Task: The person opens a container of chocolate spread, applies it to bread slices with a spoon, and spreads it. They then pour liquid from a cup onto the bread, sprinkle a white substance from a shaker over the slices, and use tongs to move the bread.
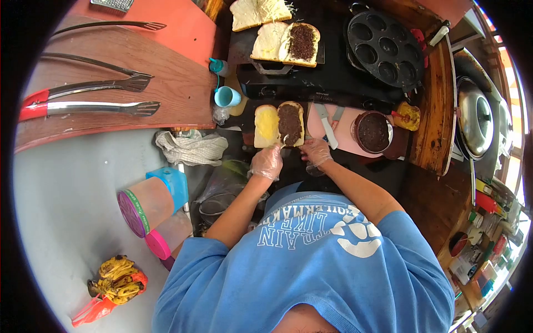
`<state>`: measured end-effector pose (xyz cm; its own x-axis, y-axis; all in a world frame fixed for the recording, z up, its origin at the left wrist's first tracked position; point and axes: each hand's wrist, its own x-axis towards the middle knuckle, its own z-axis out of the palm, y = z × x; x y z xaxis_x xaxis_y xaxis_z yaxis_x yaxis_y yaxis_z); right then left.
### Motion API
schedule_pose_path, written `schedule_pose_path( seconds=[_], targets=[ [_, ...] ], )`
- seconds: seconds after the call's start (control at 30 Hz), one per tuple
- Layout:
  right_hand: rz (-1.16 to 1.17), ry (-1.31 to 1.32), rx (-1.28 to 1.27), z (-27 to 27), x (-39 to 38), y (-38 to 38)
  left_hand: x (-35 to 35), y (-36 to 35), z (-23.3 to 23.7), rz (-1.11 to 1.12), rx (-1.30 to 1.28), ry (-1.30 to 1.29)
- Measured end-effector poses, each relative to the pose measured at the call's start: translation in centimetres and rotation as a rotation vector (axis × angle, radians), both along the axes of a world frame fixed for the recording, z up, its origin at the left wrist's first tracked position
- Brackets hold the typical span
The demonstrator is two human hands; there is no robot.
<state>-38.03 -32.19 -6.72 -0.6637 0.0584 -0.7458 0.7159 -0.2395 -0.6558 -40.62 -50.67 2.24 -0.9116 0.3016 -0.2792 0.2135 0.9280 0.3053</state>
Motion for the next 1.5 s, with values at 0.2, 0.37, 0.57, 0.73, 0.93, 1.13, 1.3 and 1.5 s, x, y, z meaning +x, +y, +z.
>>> schedule_pose_path(
  seconds=[0.2,0.37,0.57,0.73,0.93,1.13,1.3,1.5],
  targets=[
    [0.047,-0.022,-0.036,-1.2,-0.3,0.1,1.5,-1.2,0.6,-0.013,-0.023,0.056],
    [0.060,-0.040,-0.082,-1.8,-0.4,0.7,1.2,-1.4,4.0,0.053,-0.019,0.069],
    [-0.119,-0.066,-0.406,-2.7,0.8,1.0,-1.7,1.2,1.8,0.114,0.045,0.071],
    [-0.244,-0.076,-0.596,-3.3,0.9,1.1,-0.4,2.3,0.3,0.072,0.067,0.027],
    [-0.170,0.000,-0.590,-4.1,1.1,1.0,1.4,1.0,0.6,0.075,0.068,-0.060],
    [-0.163,-0.022,-0.550,-2.3,0.7,0.7,1.1,-1.8,0.3,0.081,0.153,-0.101],
    [-0.141,-0.013,-0.509,-4.6,1.1,0.4,1.0,-1.7,0.2,0.135,0.122,-0.066],
    [-0.171,-0.015,-0.486,-3.5,1.0,0.4,1.5,-3.4,0.3,0.219,0.241,-0.043]
  ],
)
